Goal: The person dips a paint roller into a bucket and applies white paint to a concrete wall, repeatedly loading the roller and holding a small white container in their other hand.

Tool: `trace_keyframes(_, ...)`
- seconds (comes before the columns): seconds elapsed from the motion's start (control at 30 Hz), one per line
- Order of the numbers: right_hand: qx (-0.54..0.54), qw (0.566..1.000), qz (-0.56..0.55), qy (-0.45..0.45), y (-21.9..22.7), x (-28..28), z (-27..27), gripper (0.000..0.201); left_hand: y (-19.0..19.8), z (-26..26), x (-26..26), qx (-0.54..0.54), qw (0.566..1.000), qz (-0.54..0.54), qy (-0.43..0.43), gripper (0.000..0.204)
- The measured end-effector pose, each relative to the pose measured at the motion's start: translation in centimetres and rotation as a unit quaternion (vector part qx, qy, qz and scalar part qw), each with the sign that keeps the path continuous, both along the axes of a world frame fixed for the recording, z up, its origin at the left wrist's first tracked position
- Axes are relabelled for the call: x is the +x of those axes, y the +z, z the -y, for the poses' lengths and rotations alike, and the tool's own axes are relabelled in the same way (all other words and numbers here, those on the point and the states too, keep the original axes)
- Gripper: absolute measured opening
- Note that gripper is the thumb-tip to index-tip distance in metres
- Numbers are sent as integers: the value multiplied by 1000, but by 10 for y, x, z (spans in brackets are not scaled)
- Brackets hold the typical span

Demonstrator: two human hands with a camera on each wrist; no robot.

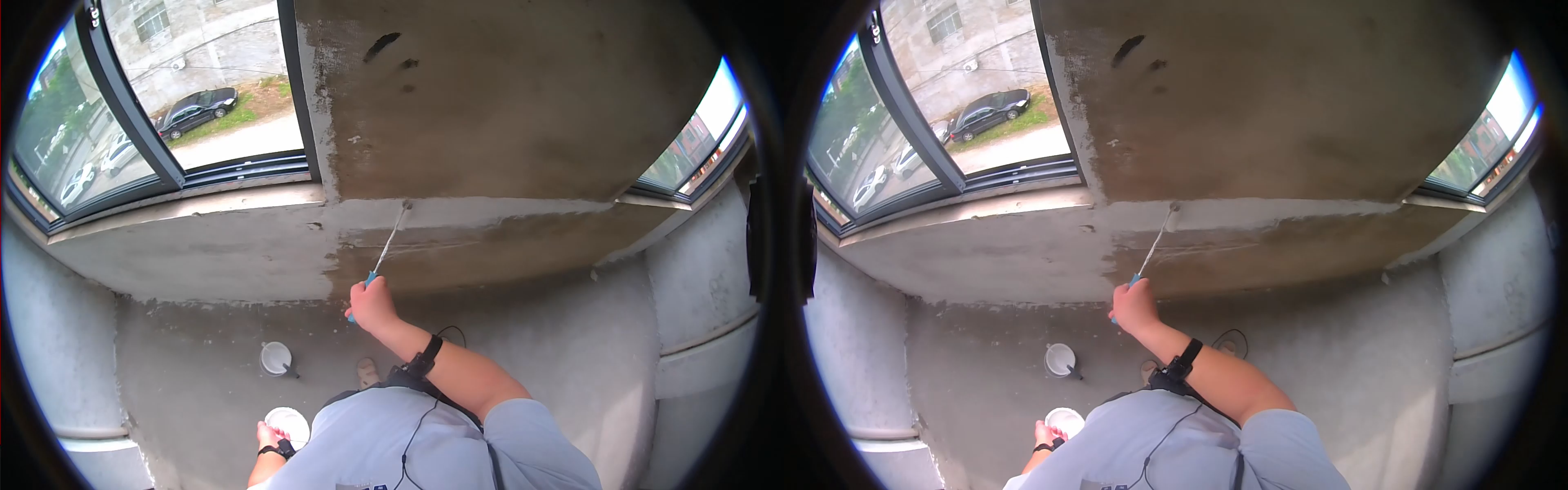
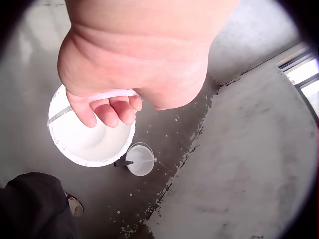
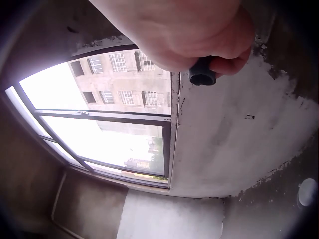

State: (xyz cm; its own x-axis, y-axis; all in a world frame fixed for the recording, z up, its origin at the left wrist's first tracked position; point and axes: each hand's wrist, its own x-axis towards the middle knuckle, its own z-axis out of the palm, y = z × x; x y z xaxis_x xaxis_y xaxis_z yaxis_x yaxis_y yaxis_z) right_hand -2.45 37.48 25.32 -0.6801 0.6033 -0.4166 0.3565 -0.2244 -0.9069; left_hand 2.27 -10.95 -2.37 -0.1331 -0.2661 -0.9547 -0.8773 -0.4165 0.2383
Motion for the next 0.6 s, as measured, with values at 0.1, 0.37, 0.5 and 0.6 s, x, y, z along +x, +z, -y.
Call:
trace_keyframes(0.1,-5,999,14,-30,1,8,-15,26,-6,-3,-5,-6,1000,-3,-9,40)
trace_keyframes(0.37,37,994,21,-103,-16,19,-60,27,1,-29,-24,-1,999,-34,-31,37)
trace_keyframes(0.5,43,989,30,-137,-9,26,-91,21,30,-54,-33,-13,998,-57,-16,35)
trace_keyframes(0.6,39,984,34,-171,-12,29,-115,21,32,-54,-40,1,996,-86,-11,36)
